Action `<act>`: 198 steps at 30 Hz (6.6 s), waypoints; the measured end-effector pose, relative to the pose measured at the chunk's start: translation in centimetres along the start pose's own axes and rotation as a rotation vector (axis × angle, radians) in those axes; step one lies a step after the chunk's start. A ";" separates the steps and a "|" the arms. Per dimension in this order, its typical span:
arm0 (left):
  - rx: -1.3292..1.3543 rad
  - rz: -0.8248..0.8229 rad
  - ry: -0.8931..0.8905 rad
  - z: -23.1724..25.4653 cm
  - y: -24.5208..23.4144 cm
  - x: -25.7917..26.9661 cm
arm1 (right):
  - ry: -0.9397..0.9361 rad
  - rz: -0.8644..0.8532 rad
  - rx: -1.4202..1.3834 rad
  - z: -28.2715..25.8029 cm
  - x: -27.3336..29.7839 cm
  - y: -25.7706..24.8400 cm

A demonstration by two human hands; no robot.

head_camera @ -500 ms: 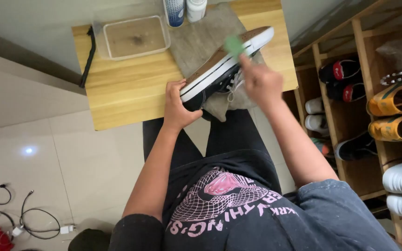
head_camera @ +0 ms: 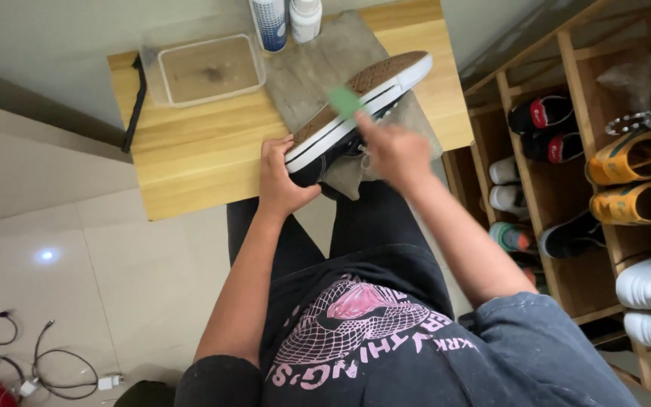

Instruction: The person scrubs a black canvas sneaker with a green brush, focusing on the white rubber toe cap and side panels. The shoe is held in the left hand while the right hand brushes repeatedly over the same areas.

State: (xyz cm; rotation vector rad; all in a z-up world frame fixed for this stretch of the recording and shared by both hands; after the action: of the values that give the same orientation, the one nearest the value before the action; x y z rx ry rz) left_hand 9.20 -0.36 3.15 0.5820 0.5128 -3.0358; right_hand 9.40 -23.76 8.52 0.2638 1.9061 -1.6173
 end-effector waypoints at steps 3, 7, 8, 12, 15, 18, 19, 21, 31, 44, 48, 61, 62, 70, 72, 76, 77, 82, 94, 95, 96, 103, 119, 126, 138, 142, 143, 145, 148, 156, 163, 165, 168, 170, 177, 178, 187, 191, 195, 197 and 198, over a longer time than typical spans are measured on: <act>0.005 0.009 0.016 0.1 0.2 -0.2 | -0.010 0.129 0.085 4.7 -2.3 -2.9; -0.011 0.010 0.025 0.0 0.2 -0.3 | 0.041 0.177 -0.033 4.1 -1.0 -1.8; -0.007 0.010 0.016 -0.1 0.1 -0.2 | 0.030 0.129 -0.029 2.5 -0.8 -1.5; 0.000 0.018 0.003 -0.1 0.1 -0.1 | 0.019 0.101 -0.175 2.1 -1.0 -2.6; 0.031 0.031 -0.030 0.3 -0.3 -0.5 | 0.082 0.245 -0.105 5.8 -1.1 -5.2; 0.022 0.019 -0.034 0.8 -0.3 -0.6 | 0.143 0.196 -0.298 4.1 -0.5 -3.0; 0.023 0.016 -0.031 0.8 -0.2 -0.7 | 0.146 0.199 -0.295 3.3 -0.1 -2.8; 0.018 0.025 -0.036 0.6 -0.3 -0.5 | 0.143 0.127 -0.263 1.4 0.6 -1.5; 0.004 0.013 -0.002 0.9 -0.2 -0.7 | 0.187 0.161 -0.188 1.6 0.9 -1.2; 0.014 0.011 0.010 0.5 -0.2 -0.3 | 0.151 0.039 -0.188 -1.6 -0.9 -2.3; 0.006 -0.016 -0.016 0.4 0.2 -0.2 | 0.123 0.075 -0.070 2.1 -1.0 -1.6; 0.005 -0.014 -0.011 0.4 0.1 -0.1 | 0.029 0.188 0.123 2.9 -1.0 -2.7; 0.006 -0.011 -0.014 0.5 0.1 -0.2 | 0.053 0.202 0.007 3.1 -0.8 -2.3; 0.026 0.004 -0.026 0.5 -0.3 -0.5 | 0.183 0.021 -0.560 3.8 -0.7 -1.4; 0.051 0.011 -0.057 0.6 -0.5 -0.7 | 0.272 0.209 -0.547 7.9 -1.2 -4.8; -0.025 -0.032 0.005 2.1 -0.5 -1.0 | 0.444 0.287 -0.691 12.7 0.0 -4.1; -0.024 -0.037 0.006 2.3 -0.5 -1.1 | 0.486 0.324 -0.698 14.0 0.3 -3.7; -0.020 -0.050 0.016 2.4 -0.4 -1.1 | 0.497 0.293 -0.741 13.8 0.3 -1.3; -0.023 -0.005 -0.046 1.5 -0.5 -1.2 | 0.302 0.021 -0.728 12.0 -3.0 2.4; -0.021 -0.009 -0.003 1.8 -0.4 -1.3 | 0.400 -0.019 -0.667 13.1 -2.9 2.7; -0.018 -0.012 0.041 2.1 -0.3 -1.3 | 0.495 -0.059 -0.605 14.2 -2.8 2.9; -0.010 0.011 -0.023 0.9 -0.6 -1.2 | 0.352 0.050 -0.627 12.7 -1.7 3.6; 0.165 0.107 -0.187 -4.6 -1.4 -0.1 | 0.355 0.247 -0.647 12.9 -3.5 0.9; 0.802 0.120 -0.286 -4.2 -1.6 -1.4 | 0.370 0.322 -0.715 8.5 -2.2 -0.4; 0.418 0.173 -0.181 -2.1 -2.7 -0.9 | 0.261 0.290 -0.500 8.4 0.8 4.0; 0.378 0.183 -0.161 -2.2 -2.5 -0.6 | 0.489 0.283 -0.607 10.6 -1.2 2.2; 0.359 0.176 -0.167 -2.0 -2.5 -0.6 | 0.488 0.285 -0.604 10.6 -1.0 2.6; 0.341 0.171 -0.169 -1.9 -2.3 -0.9 | 0.483 0.291 -0.601 10.9 -0.3 4.0; 0.316 0.166 -0.161 -1.5 -2.4 -0.5 | 0.313 0.215 -0.544 9.9 0.5 4.6; 0.301 0.154 -0.164 -1.7 -1.9 -0.4 | 0.257 0.196 -0.534 8.0 1.1 5.1; 0.281 0.156 -0.145 -1.6 -1.9 -0.6 | 0.427 0.255 -0.618 8.9 0.1 3.6; 0.254 0.143 -0.155 -2.1 -2.1 -0.3 | 0.189 0.195 -0.500 5.1 1.5 4.4; 0.243 0.144 -0.121 -2.1 -2.1 -0.4 | 0.118 0.162 -0.432 4.9 1.9 4.0; 0.240 0.140 -0.110 -1.6 -2.2 -0.5 | 0.154 0.182 -0.433 5.9 1.0 1.9; 0.241 0.114 -0.108 -2.0 -2.3 -0.4 | 0.108 0.007 -0.380 0.0 2.5 1.3; 0.241 0.115 -0.109 -1.9 -2.3 -0.3 | 0.107 0.006 -0.381 0.4 2.0 0.8; 0.212 0.121 -0.136 -2.0 -2.3 -0.1 | 0.116 0.145 -0.235 0.9 2.0 -1.2; 0.190 0.096 -0.105 -1.1 -2.3 -0.2 | 0.051 0.076 -0.223 0.3 1.7 -2.5; 0.174 0.087 -0.083 -0.6 -2.3 -0.2 | 0.080 0.131 -0.244 0.0 1.1 -4.3; 0.181 0.086 -0.085 -1.7 -2.1 -0.1 | 0.054 0.069 -0.255 -1.7 3.2 -2.5; 0.183 0.093 -0.090 -2.3 -2.2 0.0 | 0.022 0.005 -0.273 -2.8 4.1 -1.2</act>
State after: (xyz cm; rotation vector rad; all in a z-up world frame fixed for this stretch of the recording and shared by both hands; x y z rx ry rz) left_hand 9.91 2.43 1.81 0.4568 0.2000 -3.0218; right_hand 4.59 -22.32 7.36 0.1728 2.1115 -1.3351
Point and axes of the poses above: each hand's wrist, its own x-axis away from the middle knuckle, its own y-axis out of the palm, z = x × y, the point moved 10 cm from there along -x, towards the middle knuckle, and after that the axes turned 3 degrees about x, right-handed, at the moved point
